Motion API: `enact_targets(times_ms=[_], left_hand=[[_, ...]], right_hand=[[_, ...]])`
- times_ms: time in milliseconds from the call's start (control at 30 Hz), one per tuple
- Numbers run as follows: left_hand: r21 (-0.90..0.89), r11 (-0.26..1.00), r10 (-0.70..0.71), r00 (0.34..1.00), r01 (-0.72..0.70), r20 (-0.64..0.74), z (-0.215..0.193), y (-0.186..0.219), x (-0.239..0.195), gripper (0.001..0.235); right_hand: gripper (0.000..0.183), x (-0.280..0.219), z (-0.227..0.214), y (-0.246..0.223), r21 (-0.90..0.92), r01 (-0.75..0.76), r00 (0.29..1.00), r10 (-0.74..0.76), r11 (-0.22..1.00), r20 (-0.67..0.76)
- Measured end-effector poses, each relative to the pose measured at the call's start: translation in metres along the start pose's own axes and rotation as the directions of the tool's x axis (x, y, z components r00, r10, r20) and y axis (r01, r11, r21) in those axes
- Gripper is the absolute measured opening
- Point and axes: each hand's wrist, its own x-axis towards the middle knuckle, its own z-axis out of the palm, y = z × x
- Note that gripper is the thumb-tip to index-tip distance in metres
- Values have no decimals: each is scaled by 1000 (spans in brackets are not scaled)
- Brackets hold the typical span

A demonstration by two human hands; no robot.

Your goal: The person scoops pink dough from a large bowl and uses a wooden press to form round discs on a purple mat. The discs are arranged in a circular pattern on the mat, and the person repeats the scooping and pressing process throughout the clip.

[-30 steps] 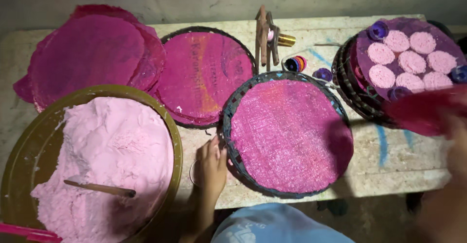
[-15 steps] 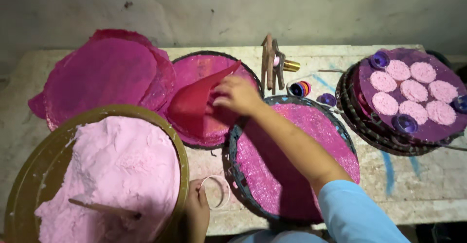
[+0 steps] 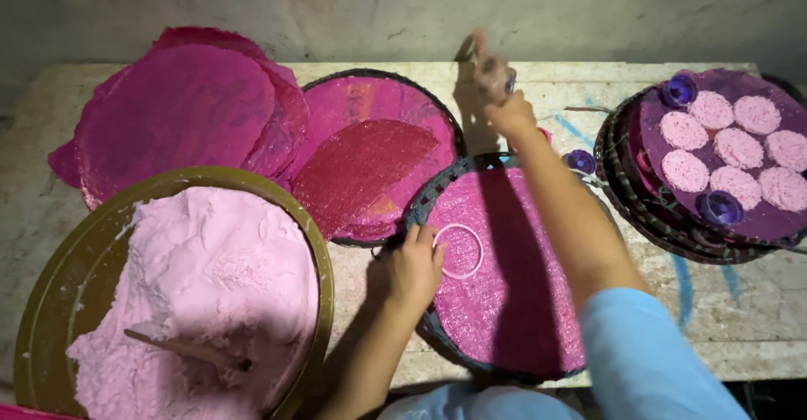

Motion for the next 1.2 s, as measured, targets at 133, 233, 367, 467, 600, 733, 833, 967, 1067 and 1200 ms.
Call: enact_targets(times_ms=[133, 233, 367, 467, 600, 733, 833, 967, 1067, 1200], left_hand=[[-258, 966, -6, 998, -10, -61, 6, -6, 21, 39], [-836, 547, -68, 998, 34, -4, 4, -6, 48, 57], [-840, -508, 192, 976, 191, 106, -28, 10, 68, 86], [-710, -671, 244, 968, 212, 58, -33, 30, 61, 79], [-621, -772, 215, 975, 132, -61, -12, 31, 58, 57], [-591, -806, 68, 997, 36, -32, -3, 13, 78, 48], [-572, -820, 79, 986, -18, -145, -2, -8, 88, 48], [-584, -809, 72, 974, -69, -214, -5, -31, 90, 49], [-566, -822, 84, 973, -55, -216, 1, -45, 85, 50], [-565, -822, 13, 988, -77, -153, 21, -51, 78, 46]], right_hand=[[63, -85, -71, 27, 654, 152, 920, -347, 742, 180], [53, -186, -127, 28, 735, -68, 826, -375, 675, 421], [73, -259, -171, 35, 527, -153, 492, -398, 836, 774], [77, -287, -174, 31, 202, -168, 380, -126, 965, 916], [72, -274, -179, 3, 65, -214, 353, 15, 975, 936], [79, -260, -177, -27, -223, -69, 609, 218, 972, 763], [75, -254, -160, -43, -163, 57, 680, 81, 985, 729], [80, -257, -139, -55, -198, 294, 702, -71, 935, 709], [76, -264, -131, -57, -153, 322, 685, -118, 934, 719], [77, -267, -133, -53, -213, 251, 670, -10, 944, 743]])
